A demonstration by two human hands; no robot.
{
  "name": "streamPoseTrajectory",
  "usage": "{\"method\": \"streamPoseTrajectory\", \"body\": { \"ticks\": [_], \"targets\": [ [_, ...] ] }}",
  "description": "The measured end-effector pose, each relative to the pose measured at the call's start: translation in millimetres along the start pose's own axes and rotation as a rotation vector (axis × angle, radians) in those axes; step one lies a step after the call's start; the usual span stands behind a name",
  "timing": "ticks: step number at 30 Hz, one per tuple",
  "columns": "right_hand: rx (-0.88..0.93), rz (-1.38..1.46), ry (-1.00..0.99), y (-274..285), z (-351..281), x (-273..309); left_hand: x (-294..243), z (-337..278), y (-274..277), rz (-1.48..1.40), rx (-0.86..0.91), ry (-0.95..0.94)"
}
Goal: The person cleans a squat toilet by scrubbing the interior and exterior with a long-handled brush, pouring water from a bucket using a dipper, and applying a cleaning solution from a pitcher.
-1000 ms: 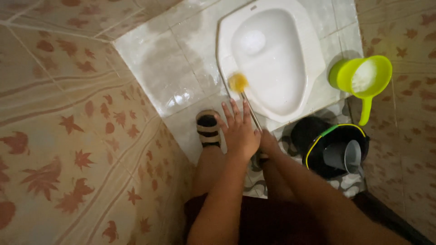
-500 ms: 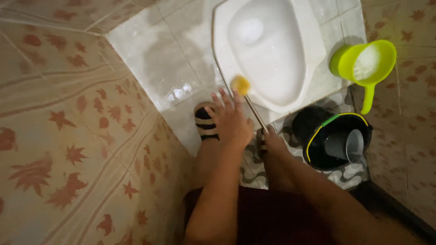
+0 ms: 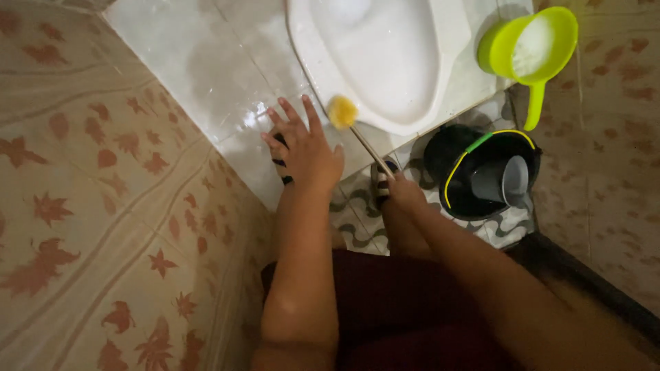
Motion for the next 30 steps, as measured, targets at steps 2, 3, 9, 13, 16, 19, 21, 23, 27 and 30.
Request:
{"method": "streamPoseTrajectory", "body": {
  "ticks": [2,3,9,13,16,19,21,23,27,30],
  "targets": [
    [-0.058,-0.330,0.396,3,46,59,1,-2,-2,0.005,0.011,-0.011],
    [-0.237,-0.200,0.520,19,72,91,1,-4,-4,-0.002,0.020,-0.012],
    [-0.070,-0.110,0.336,21,44,85,-3,-12,-11,0.042,0.065,-0.041],
    [0.057,0.178,-0.240,16,-36,4,-3,-13,-9,0.030,0.045,-0.058],
    [0.005,0.172,-0.313,6,8,26,-4,-13,-15,0.023,0.047,-0.063],
    [-0.152,0.025,0.239,29,78,85,-8,-12,-19,0.032,0.004,-0.065],
    [-0.178,0.052,0.216,31,93,77,-11,-9,-20,0.044,0.019,-0.065],
    [-0.193,-0.291,0.485,14,61,58,-17,-12,-21,0.050,0.030,-0.089],
    [-0.029,0.126,-0.194,-5,-7,-56,-19,-8,-11,0.058,-0.010,-0.104],
    [-0.176,-0.242,0.433,6,6,12,-23,-13,-17,0.063,-0.002,-0.123]
  ]
}}
Point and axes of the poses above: each hand's wrist, its own z-axis towards the middle knuckle, its own y-axis out of the back of the hand, x = y × z, the point moved 7 cm from there along z, towards the middle knuckle, and after that the axes turned 12 degrees about z, right-handed, at the moved point
